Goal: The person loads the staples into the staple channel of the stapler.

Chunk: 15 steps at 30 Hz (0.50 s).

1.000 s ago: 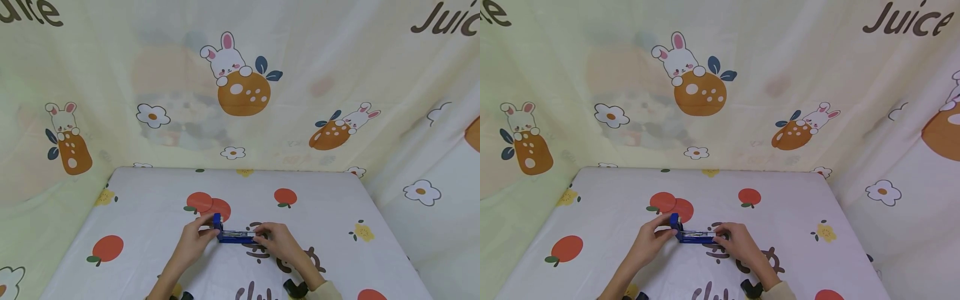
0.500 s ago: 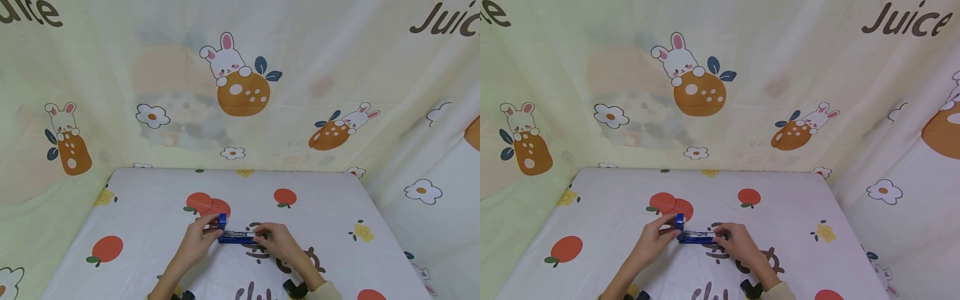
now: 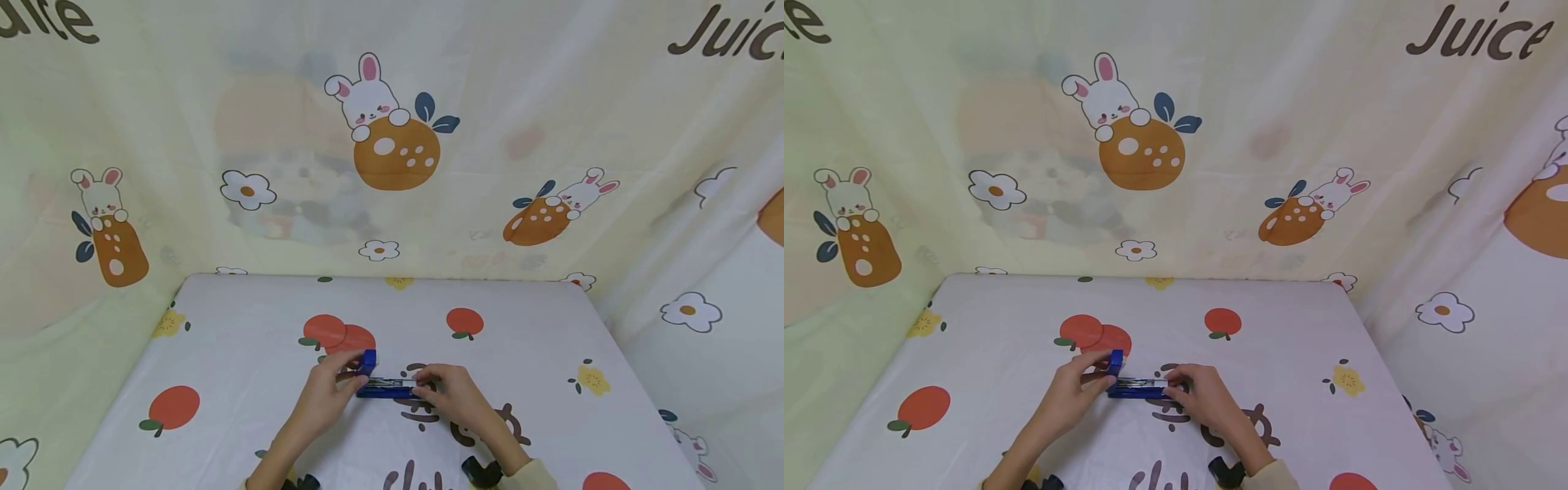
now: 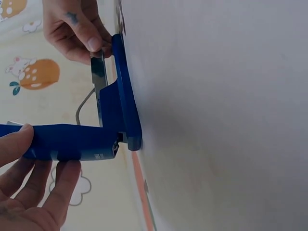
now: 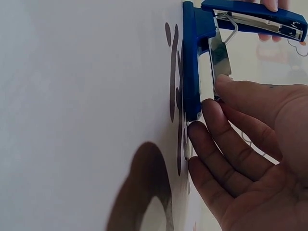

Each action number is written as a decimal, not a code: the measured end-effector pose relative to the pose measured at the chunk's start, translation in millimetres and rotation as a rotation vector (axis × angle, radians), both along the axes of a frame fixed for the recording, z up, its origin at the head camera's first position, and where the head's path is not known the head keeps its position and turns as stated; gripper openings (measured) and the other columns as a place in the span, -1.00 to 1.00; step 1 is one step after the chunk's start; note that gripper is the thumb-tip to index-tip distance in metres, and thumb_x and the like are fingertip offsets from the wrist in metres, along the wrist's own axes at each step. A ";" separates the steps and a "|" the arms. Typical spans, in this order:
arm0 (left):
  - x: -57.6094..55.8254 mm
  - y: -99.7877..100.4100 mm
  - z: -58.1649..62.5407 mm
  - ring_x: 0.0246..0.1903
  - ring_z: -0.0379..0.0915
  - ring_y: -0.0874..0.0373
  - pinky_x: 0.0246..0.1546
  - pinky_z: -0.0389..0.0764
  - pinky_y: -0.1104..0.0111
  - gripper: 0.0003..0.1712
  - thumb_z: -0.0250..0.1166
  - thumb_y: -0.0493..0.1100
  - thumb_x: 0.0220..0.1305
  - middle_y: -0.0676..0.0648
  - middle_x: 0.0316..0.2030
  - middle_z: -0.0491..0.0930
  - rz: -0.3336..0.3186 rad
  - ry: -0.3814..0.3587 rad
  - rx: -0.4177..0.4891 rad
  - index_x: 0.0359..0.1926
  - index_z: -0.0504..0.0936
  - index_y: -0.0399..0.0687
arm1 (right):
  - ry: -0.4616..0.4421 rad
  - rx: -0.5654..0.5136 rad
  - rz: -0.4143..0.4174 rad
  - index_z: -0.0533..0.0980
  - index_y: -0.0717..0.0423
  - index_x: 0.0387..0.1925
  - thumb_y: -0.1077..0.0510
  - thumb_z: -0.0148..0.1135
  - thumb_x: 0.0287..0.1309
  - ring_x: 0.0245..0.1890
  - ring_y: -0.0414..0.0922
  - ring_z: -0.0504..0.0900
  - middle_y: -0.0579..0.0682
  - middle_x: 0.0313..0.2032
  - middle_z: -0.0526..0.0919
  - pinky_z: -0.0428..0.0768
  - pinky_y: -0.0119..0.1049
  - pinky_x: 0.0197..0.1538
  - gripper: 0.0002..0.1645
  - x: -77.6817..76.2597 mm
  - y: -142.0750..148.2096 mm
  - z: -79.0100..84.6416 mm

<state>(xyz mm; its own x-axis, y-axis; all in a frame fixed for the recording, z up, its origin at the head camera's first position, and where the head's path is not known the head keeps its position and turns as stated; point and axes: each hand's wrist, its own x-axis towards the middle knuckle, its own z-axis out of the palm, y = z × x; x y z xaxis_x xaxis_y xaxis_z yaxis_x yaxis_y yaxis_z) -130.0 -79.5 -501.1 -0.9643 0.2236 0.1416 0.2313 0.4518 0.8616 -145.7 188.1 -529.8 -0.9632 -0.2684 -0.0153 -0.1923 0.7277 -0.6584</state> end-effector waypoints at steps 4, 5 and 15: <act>-0.2 2.5 -0.4 0.10 0.66 0.02 0.11 0.78 0.22 -0.48 0.44 -0.32 0.35 -0.11 0.10 0.73 -0.006 0.030 -0.034 0.31 0.64 -0.11 | -0.009 -0.004 0.002 0.77 -0.06 -0.10 0.10 0.50 0.27 -0.19 -0.26 0.62 -0.26 -0.26 0.79 0.74 -0.16 0.08 -0.83 0.3 -0.2 0.6; -0.3 3.1 -0.6 0.10 0.66 0.02 0.11 0.78 0.22 -0.48 0.45 -0.32 0.34 -0.10 0.10 0.73 -0.005 0.033 -0.039 0.31 0.64 -0.10 | -0.011 -0.003 0.001 0.77 -0.06 -0.10 0.10 0.50 0.28 -0.19 -0.26 0.62 -0.26 -0.26 0.79 0.74 -0.16 0.09 -0.83 0.3 -0.2 0.9; -1.4 9.9 0.2 0.10 0.64 0.06 0.13 0.76 0.13 -0.52 0.46 -0.24 0.35 -0.03 0.09 0.77 0.001 0.081 -0.115 0.27 0.68 0.01 | -0.029 -0.018 -0.003 0.77 -0.10 -0.10 0.11 0.50 0.28 -0.17 -0.23 0.62 -0.26 -0.26 0.78 0.73 -0.12 0.11 -0.84 0.0 0.1 1.2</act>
